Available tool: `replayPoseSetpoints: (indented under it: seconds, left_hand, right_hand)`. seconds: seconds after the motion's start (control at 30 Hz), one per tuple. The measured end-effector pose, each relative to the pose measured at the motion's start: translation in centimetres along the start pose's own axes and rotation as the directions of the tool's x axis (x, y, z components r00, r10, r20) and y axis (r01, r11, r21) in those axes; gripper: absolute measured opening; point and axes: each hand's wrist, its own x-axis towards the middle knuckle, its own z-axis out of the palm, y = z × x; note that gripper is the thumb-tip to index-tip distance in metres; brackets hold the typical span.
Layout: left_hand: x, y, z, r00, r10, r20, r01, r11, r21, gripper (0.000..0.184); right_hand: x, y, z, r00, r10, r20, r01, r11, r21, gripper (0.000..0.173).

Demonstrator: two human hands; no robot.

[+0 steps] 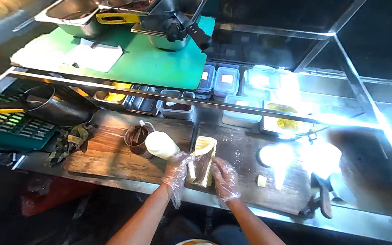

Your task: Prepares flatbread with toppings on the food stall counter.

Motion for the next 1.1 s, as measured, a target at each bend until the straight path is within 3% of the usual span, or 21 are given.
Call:
replayPoseSetpoints:
  seconds: [0.1, 0.17, 0.27, 0.37, 0.5, 0.57, 0.67, 0.77, 0.87, 0.97, 1.1]
  left_hand:
    - [-0.8, 0.2, 0.2, 0.999, 0.025, 0.019, -0.027, 0.997, 0.074, 0.009]
    - [-1.0, 0.6, 0.4, 0.998, 0.056, 0.031, -0.06, 0.989, 0.135, 0.01]
    - [-0.8, 0.8, 0.5, 0.997, 0.07, 0.027, -0.073, 0.979, 0.191, 0.011]
    - [-0.5, 0.9, 0.2, 0.992, 0.125, 0.014, -0.12, 0.912, 0.391, 0.016]
    - [-1.0, 1.0, 0.4, 0.989, 0.15, -0.004, -0.124, 0.831, 0.543, 0.018]
    - [-1.0, 0.8, 0.6, 0.988, 0.155, -0.026, -0.125, 0.874, 0.469, 0.016]
    - [-0.8, 0.2, 0.6, 0.996, 0.084, -0.034, -0.076, 0.978, 0.193, 0.01]
    - [-0.8, -0.1, 0.1, 1.0, -0.001, -0.003, 0.001, 0.999, -0.047, 0.007]
    - [-0.9, -0.2, 0.3, 0.997, 0.073, 0.016, -0.071, 0.993, -0.098, 0.008]
    - [-1.1, -0.9, 0.3, 0.995, 0.096, 0.031, -0.091, 0.988, -0.126, 0.017]
    - [-0.3, -1.7, 0.0, 0.999, -0.034, 0.001, 0.033, 0.961, -0.275, 0.013]
  right_hand:
    - [0.2, -1.7, 0.4, 0.955, 0.295, -0.037, -0.283, 0.941, 0.187, 0.025]
    - [0.4, -2.4, 0.8, 0.928, 0.371, -0.033, -0.354, 0.905, 0.238, 0.023]
    - [0.4, -2.8, 0.9, 0.91, 0.405, -0.088, -0.383, 0.903, 0.196, 0.023]
    - [0.0, -2.5, 0.8, 0.924, 0.339, -0.177, -0.32, 0.939, 0.126, 0.028]
    - [-0.9, -1.4, 0.8, 0.965, 0.242, -0.097, -0.233, 0.967, 0.1, 0.031]
    - [-0.9, -1.0, 0.8, 0.962, 0.263, -0.073, -0.252, 0.959, 0.132, 0.031]
    - [-0.8, -0.4, 0.6, 0.958, 0.287, -0.016, -0.283, 0.951, 0.121, 0.034]
    - [-0.6, -0.4, 0.1, 0.97, 0.241, -0.025, -0.237, 0.964, 0.117, 0.036]
    - [0.0, -0.4, -0.9, 0.999, 0.039, -0.031, -0.039, 0.999, 0.014, 0.045]
    - [2.2, -0.8, -1.8, 0.991, -0.118, 0.07, 0.123, 0.989, -0.079, 0.05]
    - [4.7, -1.3, -2.4, 0.983, -0.065, 0.173, 0.082, 0.992, -0.091, 0.049]
